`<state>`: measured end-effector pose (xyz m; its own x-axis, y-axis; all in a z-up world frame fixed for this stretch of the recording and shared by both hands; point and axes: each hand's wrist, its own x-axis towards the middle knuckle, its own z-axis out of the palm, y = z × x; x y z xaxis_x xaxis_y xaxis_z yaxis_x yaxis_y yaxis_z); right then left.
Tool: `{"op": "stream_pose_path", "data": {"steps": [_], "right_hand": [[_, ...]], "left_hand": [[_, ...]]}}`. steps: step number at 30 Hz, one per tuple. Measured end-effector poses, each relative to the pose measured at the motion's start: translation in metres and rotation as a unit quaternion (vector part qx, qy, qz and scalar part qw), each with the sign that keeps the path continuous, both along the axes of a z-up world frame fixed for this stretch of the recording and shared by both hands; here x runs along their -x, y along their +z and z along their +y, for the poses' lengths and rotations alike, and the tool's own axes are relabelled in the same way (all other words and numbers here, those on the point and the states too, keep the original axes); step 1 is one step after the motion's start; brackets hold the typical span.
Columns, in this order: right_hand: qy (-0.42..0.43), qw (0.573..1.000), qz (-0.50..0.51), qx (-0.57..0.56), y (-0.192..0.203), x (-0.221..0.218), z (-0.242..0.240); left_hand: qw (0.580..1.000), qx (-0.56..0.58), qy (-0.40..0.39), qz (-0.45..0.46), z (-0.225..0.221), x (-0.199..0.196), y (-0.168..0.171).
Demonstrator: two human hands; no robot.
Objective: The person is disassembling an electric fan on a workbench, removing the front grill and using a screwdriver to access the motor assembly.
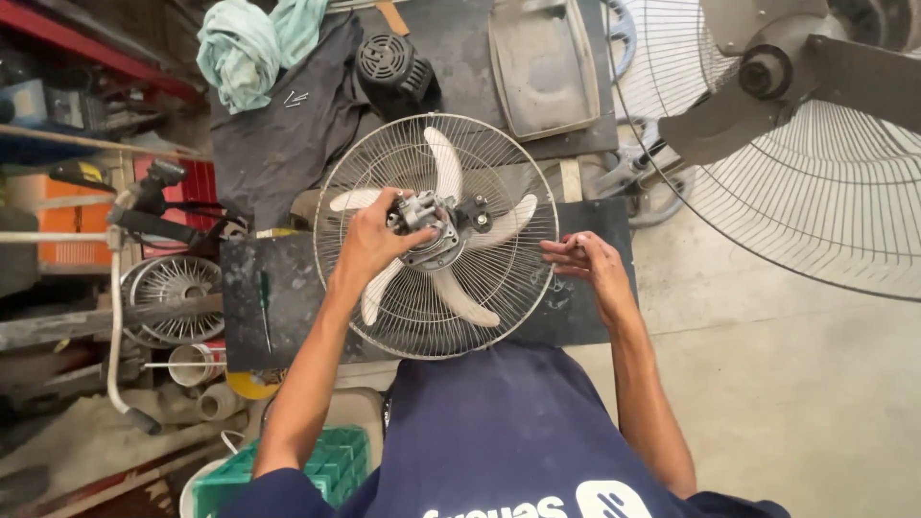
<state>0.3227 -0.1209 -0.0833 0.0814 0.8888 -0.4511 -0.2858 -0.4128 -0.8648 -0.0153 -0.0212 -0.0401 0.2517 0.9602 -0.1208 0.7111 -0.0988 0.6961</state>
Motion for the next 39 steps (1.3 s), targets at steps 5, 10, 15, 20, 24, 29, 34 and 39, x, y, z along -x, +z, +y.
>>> {"op": "stream_pose_path", "data": {"steps": [5, 10, 15, 20, 24, 29, 34, 39], "right_hand": [[0.016, 1.000, -0.008, -0.004, 0.008, 0.007, -0.001], [0.006, 1.000, -0.010, -0.003, 0.010, 0.009, -0.004], [-0.006, 1.000, -0.010, -0.008, 0.012, 0.006, -0.007], [-0.019, 1.000, -0.001, -0.004, 0.010, 0.003, -0.010], [-0.014, 1.000, -0.003, -0.005, 0.007, 0.004, -0.007], [0.003, 1.000, -0.006, -0.003, 0.009, 0.012, -0.002], [0.005, 1.000, -0.006, -0.005, 0.011, 0.010, 0.000], [0.004, 1.000, -0.009, -0.012, 0.012, 0.005, -0.003]], "left_hand": [[0.991, -0.124, -0.003, -0.051, -0.002, 0.003, -0.059], [0.979, -0.186, -0.022, -0.077, -0.005, 0.002, -0.047], [0.998, -0.053, 0.037, -0.011, 0.000, 0.004, -0.021], [0.997, 0.033, 0.067, -0.030, -0.002, -0.005, 0.005], [0.996, 0.056, 0.015, -0.075, -0.007, 0.002, -0.003], [0.996, -0.015, 0.007, -0.090, -0.004, 0.010, -0.023], [0.991, -0.086, -0.013, -0.101, -0.008, 0.002, -0.039], [0.988, -0.103, -0.013, -0.115, -0.009, 0.011, -0.036]]}}
